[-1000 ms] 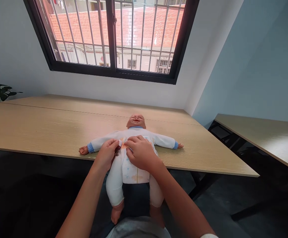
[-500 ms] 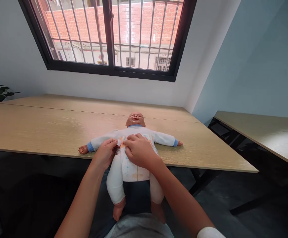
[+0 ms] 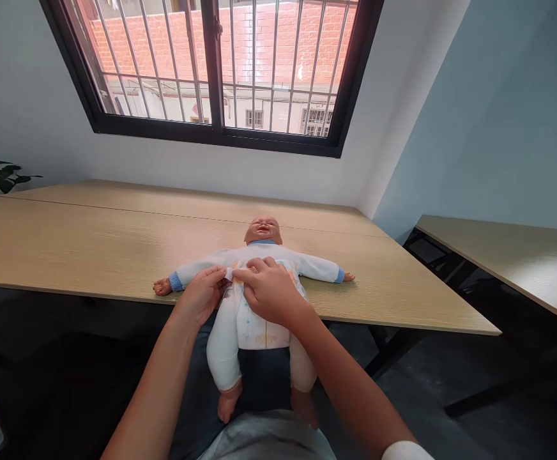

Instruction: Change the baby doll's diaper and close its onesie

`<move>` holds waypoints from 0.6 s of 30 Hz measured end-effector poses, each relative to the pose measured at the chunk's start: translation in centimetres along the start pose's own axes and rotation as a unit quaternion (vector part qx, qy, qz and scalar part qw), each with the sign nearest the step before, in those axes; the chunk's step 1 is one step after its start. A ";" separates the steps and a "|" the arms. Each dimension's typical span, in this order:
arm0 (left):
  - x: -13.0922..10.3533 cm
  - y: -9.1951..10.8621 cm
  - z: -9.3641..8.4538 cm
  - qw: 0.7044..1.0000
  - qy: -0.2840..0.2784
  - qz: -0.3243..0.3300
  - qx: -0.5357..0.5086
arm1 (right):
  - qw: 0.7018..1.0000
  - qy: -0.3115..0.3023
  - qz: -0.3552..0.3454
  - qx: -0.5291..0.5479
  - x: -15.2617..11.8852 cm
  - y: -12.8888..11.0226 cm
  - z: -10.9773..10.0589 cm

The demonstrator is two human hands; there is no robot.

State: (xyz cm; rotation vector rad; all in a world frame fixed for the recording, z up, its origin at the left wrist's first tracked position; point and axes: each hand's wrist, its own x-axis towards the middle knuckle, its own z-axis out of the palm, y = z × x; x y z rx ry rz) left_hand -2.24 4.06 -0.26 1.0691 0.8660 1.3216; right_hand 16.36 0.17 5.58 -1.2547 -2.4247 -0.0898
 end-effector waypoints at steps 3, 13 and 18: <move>0.1 0.1 -0.1 0.999 0.000 -0.029 -0.023 | 1.000 -0.014 0.002 -0.010 0.0 -0.1 -0.2; 0.2 0.7 -0.2 0.998 -0.010 -0.054 -0.025 | 0.998 -0.012 0.033 0.052 1.1 0.0 -0.1; 0.1 1.3 -0.8 0.999 -0.016 -0.047 -0.020 | 0.998 -0.011 0.044 0.044 1.5 0.1 0.1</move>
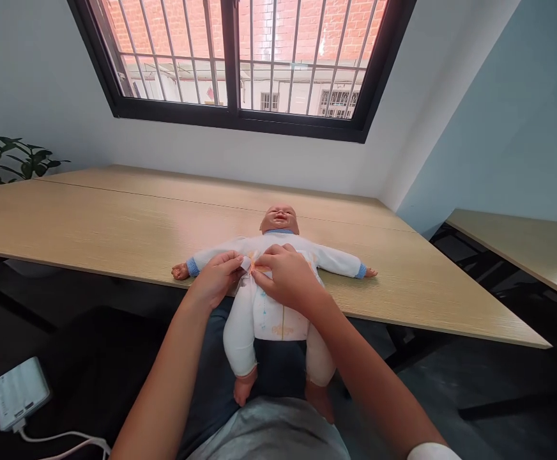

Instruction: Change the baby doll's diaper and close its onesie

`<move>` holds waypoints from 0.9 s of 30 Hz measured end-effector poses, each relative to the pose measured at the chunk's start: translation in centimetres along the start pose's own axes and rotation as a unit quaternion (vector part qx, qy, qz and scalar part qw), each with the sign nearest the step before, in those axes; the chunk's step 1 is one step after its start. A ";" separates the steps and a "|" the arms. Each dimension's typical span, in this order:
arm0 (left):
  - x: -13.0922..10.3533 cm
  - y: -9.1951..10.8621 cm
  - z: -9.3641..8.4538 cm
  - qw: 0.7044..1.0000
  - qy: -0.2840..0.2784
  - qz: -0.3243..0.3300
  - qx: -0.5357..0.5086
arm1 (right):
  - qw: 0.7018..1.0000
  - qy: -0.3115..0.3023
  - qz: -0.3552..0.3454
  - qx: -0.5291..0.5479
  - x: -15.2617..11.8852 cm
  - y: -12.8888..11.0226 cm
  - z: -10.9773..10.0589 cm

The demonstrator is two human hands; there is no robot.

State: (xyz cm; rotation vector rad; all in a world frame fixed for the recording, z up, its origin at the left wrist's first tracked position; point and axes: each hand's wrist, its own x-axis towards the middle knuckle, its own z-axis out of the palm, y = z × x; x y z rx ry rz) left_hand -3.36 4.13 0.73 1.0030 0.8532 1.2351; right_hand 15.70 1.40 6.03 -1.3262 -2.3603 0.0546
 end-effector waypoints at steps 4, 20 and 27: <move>-0.6 0.8 -1.0 1.000 0.017 0.012 -0.003 | 1.000 0.000 0.005 -0.004 -0.1 0.1 0.2; -1.7 0.5 0.7 0.947 0.001 0.128 0.295 | 0.999 0.031 -0.002 0.019 -0.7 0.2 0.6; -2.0 1.0 0.7 0.942 -0.028 0.139 0.305 | 0.999 0.026 0.002 0.025 -0.7 0.3 0.5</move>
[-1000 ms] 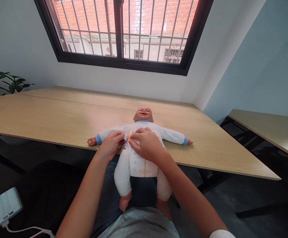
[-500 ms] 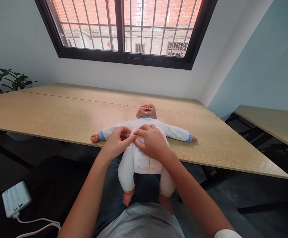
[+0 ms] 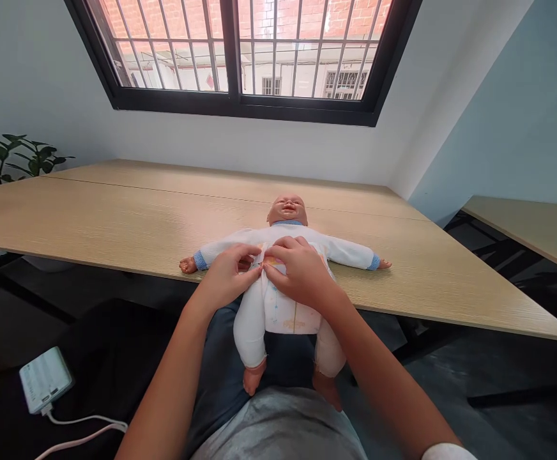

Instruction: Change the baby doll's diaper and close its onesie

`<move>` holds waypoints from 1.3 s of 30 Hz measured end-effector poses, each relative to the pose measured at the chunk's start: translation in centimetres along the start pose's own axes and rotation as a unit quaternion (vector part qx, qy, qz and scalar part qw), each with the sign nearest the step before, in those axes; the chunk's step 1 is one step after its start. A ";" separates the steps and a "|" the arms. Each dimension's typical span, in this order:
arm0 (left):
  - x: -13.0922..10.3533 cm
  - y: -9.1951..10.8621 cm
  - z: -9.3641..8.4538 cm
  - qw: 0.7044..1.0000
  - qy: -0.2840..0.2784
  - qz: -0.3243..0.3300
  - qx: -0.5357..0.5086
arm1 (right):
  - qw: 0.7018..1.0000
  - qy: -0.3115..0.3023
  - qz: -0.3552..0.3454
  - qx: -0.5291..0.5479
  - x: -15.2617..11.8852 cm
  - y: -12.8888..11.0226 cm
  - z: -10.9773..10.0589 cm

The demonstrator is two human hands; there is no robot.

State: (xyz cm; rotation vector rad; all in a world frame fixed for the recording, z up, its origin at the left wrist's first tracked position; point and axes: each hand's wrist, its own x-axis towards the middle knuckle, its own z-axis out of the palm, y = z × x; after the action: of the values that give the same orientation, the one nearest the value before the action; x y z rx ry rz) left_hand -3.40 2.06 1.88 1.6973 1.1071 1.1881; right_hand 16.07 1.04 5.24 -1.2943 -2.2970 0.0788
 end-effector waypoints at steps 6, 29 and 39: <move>0.3 0.0 -0.6 0.998 -0.061 0.015 -0.006 | 1.000 -0.017 -0.010 -0.016 0.0 -0.1 -0.3; 0.7 -1.4 0.7 0.996 0.073 -0.048 0.013 | 1.000 -0.002 -0.010 -0.001 -0.1 0.4 0.2; 0.9 -1.8 -0.1 0.977 0.126 -0.070 -0.154 | 1.000 0.011 -0.010 0.025 0.0 0.6 0.4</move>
State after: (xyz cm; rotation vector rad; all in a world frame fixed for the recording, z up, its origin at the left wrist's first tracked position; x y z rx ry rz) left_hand -3.75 3.53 0.56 1.2388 1.1048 1.4286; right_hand 16.39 1.46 4.65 -1.2420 -2.2749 0.1140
